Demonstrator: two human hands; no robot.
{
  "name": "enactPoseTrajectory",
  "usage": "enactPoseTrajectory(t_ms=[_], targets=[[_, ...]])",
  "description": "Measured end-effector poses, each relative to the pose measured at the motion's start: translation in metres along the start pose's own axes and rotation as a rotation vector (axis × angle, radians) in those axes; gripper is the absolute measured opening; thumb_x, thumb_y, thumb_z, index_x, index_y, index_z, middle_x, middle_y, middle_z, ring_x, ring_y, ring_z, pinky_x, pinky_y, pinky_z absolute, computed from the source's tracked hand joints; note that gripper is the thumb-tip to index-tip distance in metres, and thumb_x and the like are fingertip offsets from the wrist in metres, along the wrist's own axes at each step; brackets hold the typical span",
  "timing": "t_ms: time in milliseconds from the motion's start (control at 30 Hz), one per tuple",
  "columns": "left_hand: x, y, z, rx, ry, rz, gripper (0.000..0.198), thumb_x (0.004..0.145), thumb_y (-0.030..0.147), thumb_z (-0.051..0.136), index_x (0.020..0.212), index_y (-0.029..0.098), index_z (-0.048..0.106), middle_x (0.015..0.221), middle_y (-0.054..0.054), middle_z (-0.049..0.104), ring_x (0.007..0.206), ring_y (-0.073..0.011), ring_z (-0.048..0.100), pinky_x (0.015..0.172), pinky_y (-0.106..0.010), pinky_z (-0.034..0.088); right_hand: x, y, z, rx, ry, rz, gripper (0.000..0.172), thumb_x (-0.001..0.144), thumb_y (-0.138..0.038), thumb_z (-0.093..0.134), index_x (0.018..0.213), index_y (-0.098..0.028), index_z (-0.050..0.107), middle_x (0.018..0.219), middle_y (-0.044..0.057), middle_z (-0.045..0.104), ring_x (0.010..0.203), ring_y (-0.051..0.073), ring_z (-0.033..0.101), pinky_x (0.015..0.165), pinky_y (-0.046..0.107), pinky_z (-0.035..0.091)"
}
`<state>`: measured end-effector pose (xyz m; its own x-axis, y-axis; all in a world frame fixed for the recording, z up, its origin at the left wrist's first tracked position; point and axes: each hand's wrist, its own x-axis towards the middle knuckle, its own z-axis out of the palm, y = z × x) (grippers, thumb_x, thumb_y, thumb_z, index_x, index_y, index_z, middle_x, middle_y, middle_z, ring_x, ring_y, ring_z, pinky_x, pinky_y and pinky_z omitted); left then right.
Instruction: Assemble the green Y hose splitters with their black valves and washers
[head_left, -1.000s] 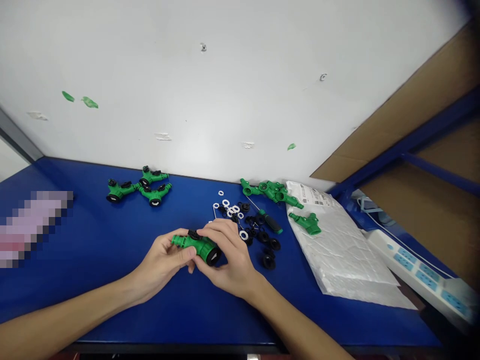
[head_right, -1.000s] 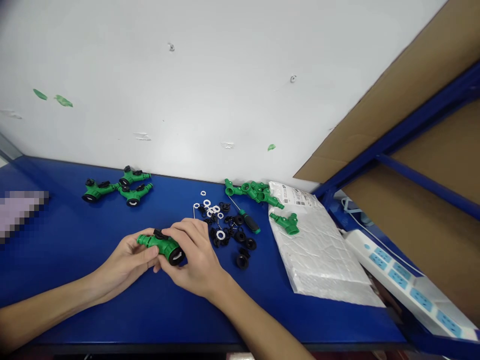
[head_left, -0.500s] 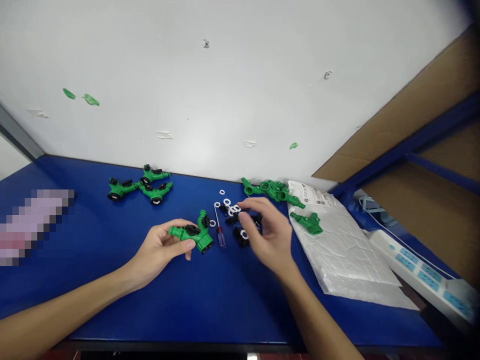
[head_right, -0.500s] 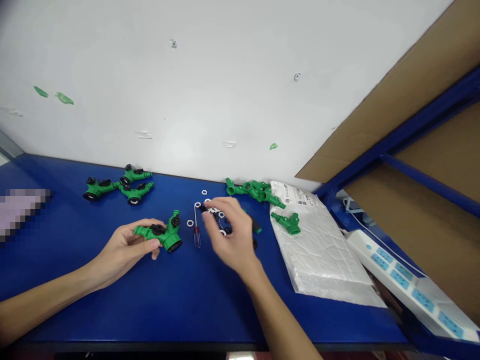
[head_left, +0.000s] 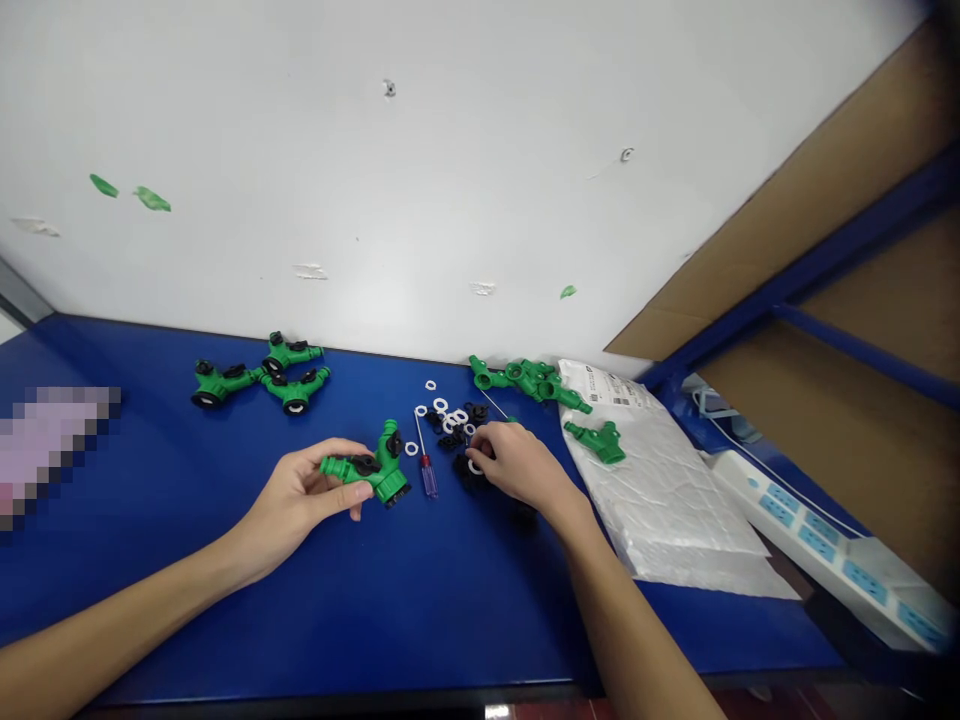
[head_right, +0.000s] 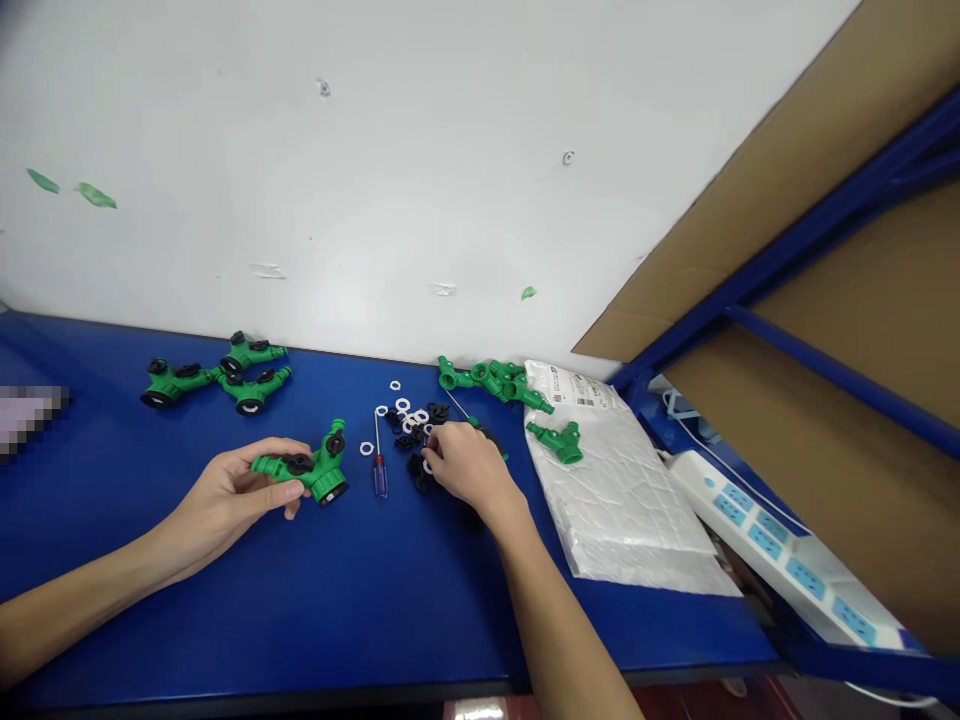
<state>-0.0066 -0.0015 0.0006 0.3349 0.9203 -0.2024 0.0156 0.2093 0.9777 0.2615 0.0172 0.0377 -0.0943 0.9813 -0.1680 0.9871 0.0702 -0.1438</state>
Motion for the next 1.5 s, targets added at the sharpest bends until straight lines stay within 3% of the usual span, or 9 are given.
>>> enactPoseTrajectory(t_ms=[167, 367, 500, 600, 733, 800, 900, 1300, 1500], targets=[[0.0, -0.002, 0.0, 0.002, -0.017, 0.033, 0.039, 0.072, 0.036, 0.08, 0.104, 0.018, 0.066, 0.063, 0.0, 0.067, 0.061, -0.0166, 0.062, 0.065, -0.031, 0.047, 0.003, -0.002, 0.003, -0.026, -0.019, 0.026, 0.012, 0.088, -0.023, 0.057, 0.088, -0.02, 0.069, 0.091, 0.008, 0.072, 0.085, 0.024, 0.067, 0.061, 0.027, 0.038], [-0.001, -0.003, 0.003, 0.02, -0.027, 0.072, 0.035, 0.073, 0.034, 0.08, 0.101, 0.019, 0.067, 0.06, 0.002, 0.064, 0.058, -0.0155, 0.062, 0.062, -0.029, 0.047, 0.006, -0.004, 0.008, -0.015, -0.01, 0.041, 0.012, 0.08, -0.016, 0.056, 0.074, -0.017, 0.065, 0.082, 0.011, 0.07, 0.078, 0.026, 0.067, 0.061, 0.028, 0.04], [0.0, -0.003, 0.002, 0.051, -0.02, 0.097, 0.031, 0.074, 0.033, 0.078, 0.1, 0.019, 0.068, 0.079, -0.002, 0.067, 0.058, -0.0139, 0.062, 0.061, -0.029, 0.049, 0.005, 0.003, 0.002, 0.049, 0.094, 0.012, 0.016, 0.086, -0.015, 0.049, 0.08, -0.016, 0.064, 0.083, 0.008, 0.07, 0.077, 0.021, 0.065, 0.065, 0.027, 0.042], [0.0, -0.001, 0.003, 0.048, -0.034, 0.126, 0.028, 0.075, 0.032, 0.078, 0.097, 0.019, 0.069, 0.091, -0.004, 0.066, 0.058, -0.0125, 0.062, 0.06, -0.029, 0.051, 0.0, 0.001, -0.002, 0.317, 0.286, -0.133, 0.013, 0.087, -0.017, 0.051, 0.084, -0.016, 0.063, 0.08, 0.004, 0.069, 0.072, 0.016, 0.064, 0.068, 0.026, 0.046], [-0.001, 0.001, 0.008, 0.006, -0.069, 0.198, 0.021, 0.075, 0.028, 0.076, 0.093, 0.019, 0.07, 0.098, -0.003, 0.059, 0.063, -0.0119, 0.061, 0.059, -0.028, 0.055, -0.014, -0.024, 0.001, 0.747, 0.454, -0.515, 0.011, 0.088, -0.019, 0.059, 0.08, -0.017, 0.066, 0.079, 0.004, 0.069, 0.071, 0.015, 0.064, 0.068, 0.027, 0.051], [-0.002, -0.001, 0.01, 0.002, -0.078, 0.215, 0.021, 0.076, 0.026, 0.075, 0.095, 0.02, 0.07, 0.1, -0.004, 0.057, 0.065, -0.0121, 0.06, 0.059, -0.028, 0.056, -0.022, -0.038, 0.003, 0.789, 0.442, -0.669, 0.012, 0.09, -0.018, 0.06, 0.083, -0.018, 0.07, 0.083, 0.005, 0.069, 0.073, 0.015, 0.065, 0.069, 0.027, 0.053], [-0.003, -0.006, 0.013, 0.003, -0.095, 0.228, 0.022, 0.077, 0.026, 0.075, 0.098, 0.02, 0.07, 0.1, -0.004, 0.056, 0.067, -0.013, 0.059, 0.06, -0.028, 0.057, -0.031, -0.051, 0.006, 0.775, 0.41, -0.768, 0.017, 0.093, -0.017, 0.056, 0.089, -0.018, 0.072, 0.088, 0.006, 0.069, 0.073, 0.014, 0.065, 0.066, 0.026, 0.054], [-0.007, -0.004, 0.016, 0.125, -0.133, 0.28, 0.016, 0.081, 0.025, 0.071, 0.095, 0.019, 0.072, 0.093, -0.004, 0.054, 0.07, -0.0134, 0.058, 0.062, -0.026, 0.054, -0.031, -0.051, 0.012, 0.63, 0.365, -0.799, 0.02, 0.095, -0.015, 0.052, 0.09, -0.017, 0.071, 0.087, 0.007, 0.068, 0.074, 0.015, 0.064, 0.067, 0.027, 0.054], [-0.009, 0.0, 0.017, 0.172, -0.159, 0.324, 0.015, 0.08, 0.026, 0.072, 0.094, 0.02, 0.075, 0.09, -0.005, 0.056, 0.074, -0.0153, 0.059, 0.066, -0.026, 0.053, -0.031, -0.051, 0.008, 0.681, 0.248, -0.735, 0.017, 0.093, -0.02, 0.057, 0.084, -0.018, 0.072, 0.081, 0.005, 0.069, 0.066, 0.013, 0.064, 0.063, 0.025, 0.052]])
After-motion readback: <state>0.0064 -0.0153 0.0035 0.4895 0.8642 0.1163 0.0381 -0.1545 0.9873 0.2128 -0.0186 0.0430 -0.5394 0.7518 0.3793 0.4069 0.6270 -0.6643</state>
